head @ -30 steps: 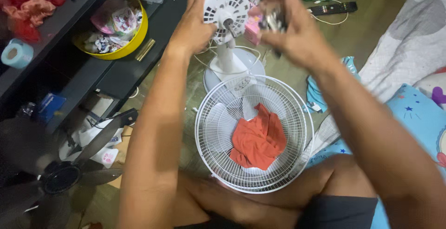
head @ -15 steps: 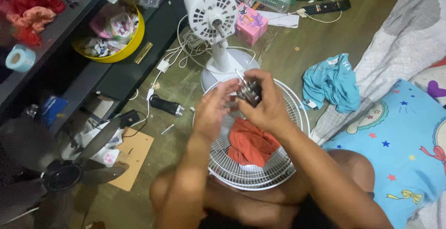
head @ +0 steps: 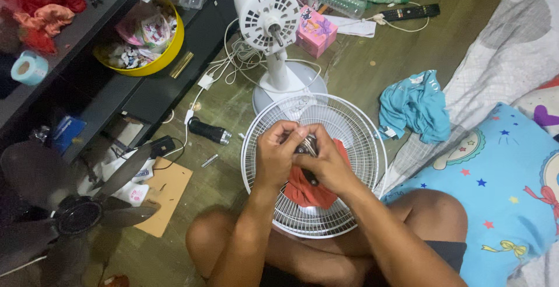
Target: The person using a multi-tool to unscrew and tighten components on the motor housing of a white electric fan while sitting on the floor.
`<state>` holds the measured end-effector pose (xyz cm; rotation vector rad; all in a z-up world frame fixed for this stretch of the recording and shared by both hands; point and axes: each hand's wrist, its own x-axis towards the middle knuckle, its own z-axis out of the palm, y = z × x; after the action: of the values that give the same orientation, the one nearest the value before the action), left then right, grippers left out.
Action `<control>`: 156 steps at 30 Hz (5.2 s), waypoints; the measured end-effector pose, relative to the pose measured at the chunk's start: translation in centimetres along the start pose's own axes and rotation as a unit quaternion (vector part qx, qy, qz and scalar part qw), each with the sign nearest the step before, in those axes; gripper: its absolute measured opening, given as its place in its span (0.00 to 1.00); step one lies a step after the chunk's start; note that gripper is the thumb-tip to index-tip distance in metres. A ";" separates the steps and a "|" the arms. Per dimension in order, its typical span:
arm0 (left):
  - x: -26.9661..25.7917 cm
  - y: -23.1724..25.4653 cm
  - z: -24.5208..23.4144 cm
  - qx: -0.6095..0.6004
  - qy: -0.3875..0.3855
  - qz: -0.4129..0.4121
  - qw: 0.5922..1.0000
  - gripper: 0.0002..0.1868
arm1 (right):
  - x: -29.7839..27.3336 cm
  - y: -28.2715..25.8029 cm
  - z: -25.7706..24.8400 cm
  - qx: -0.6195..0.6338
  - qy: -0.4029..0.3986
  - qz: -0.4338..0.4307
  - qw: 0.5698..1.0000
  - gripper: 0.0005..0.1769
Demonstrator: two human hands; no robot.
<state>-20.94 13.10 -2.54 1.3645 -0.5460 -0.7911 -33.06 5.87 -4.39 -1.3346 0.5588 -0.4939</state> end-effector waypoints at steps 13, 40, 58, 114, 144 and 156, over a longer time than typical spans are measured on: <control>5.4 -1.0 -2.8 -0.004 0.061 -0.045 0.997 0.05 | 3.4 -3.5 1.8 0.086 -0.051 0.094 0.991 0.30; 26.1 10.1 -7.0 0.288 -0.216 0.241 0.901 0.17 | 16.5 -3.5 4.0 0.474 -0.090 0.119 0.868 0.22; 25.9 8.5 -7.1 0.317 -0.184 0.269 0.890 0.24 | 17.4 -3.4 4.1 0.497 -0.098 0.111 0.855 0.22; 24.9 8.1 -5.6 0.318 -0.151 0.285 0.891 0.18 | 18.5 -4.1 4.0 0.578 -0.139 0.163 0.787 0.18; 25.4 7.8 -4.8 0.313 -0.128 0.269 0.902 0.17 | 18.4 -6.3 5.6 -0.174 0.137 -0.057 0.974 0.14; 25.3 7.8 -4.7 0.319 -0.128 0.270 0.899 0.17 | 16.4 -8.9 7.1 -0.459 0.182 0.001 0.870 0.25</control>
<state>0.11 -3.09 1.89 1.5863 -1.4176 -0.3285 -16.05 -0.52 3.80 -2.1600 1.2027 -0.4978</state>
